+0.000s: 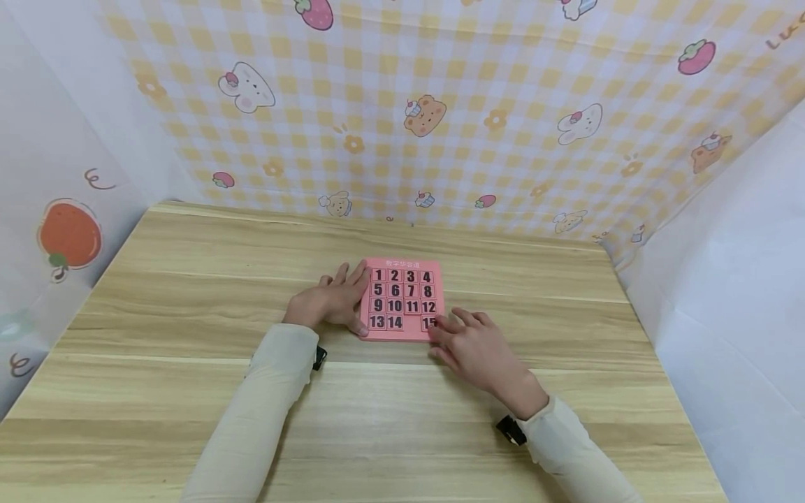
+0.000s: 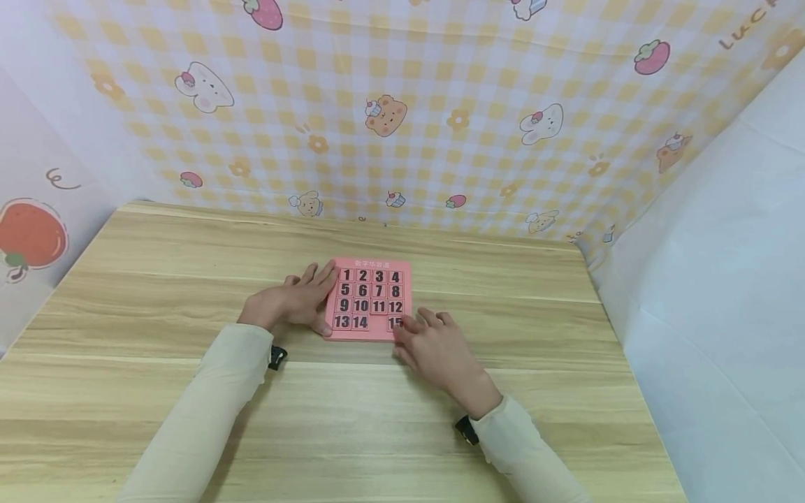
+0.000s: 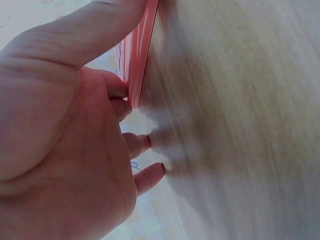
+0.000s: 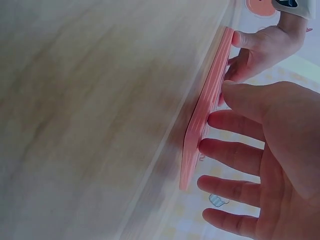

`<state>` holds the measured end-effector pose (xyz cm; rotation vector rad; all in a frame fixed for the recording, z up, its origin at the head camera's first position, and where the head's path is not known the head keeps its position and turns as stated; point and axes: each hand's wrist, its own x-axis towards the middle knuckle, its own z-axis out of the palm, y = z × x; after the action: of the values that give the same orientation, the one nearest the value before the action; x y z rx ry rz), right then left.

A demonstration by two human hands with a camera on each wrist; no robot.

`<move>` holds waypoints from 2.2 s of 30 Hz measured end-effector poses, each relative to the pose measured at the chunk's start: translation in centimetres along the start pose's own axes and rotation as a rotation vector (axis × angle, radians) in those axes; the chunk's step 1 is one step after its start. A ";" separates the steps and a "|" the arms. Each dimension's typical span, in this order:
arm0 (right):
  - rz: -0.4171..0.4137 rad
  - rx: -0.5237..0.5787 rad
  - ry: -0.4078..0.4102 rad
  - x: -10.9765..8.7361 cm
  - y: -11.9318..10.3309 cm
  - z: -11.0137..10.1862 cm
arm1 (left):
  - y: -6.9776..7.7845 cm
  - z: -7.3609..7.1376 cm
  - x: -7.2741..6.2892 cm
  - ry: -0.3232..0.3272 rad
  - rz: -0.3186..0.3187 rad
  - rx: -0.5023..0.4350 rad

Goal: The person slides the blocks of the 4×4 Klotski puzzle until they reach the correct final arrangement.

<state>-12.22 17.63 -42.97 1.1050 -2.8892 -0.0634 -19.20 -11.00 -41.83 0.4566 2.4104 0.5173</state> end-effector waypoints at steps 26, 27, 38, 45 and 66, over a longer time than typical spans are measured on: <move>-0.027 -0.035 0.029 0.4 -0.9 0.6 | 0.0 0.0 0.1 -0.001 -0.002 0.010; -0.031 -0.037 0.032 0.4 -0.9 0.7 | 0.0 0.0 0.1 -0.002 -0.003 0.008; -0.042 -0.056 0.002 0.7 -1.5 0.4 | 0.1 -0.1 0.1 -0.007 0.000 0.013; -0.029 -0.056 0.000 1.0 -2.0 0.6 | 0.1 0.0 0.2 -0.008 0.001 0.018; -0.013 -0.040 0.035 1.4 -2.7 0.4 | 0.2 0.0 0.4 0.003 0.002 0.012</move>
<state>-11.49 14.69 -43.43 1.1062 -2.8373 -0.1005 -19.48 -10.65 -41.94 0.4642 2.4168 0.5053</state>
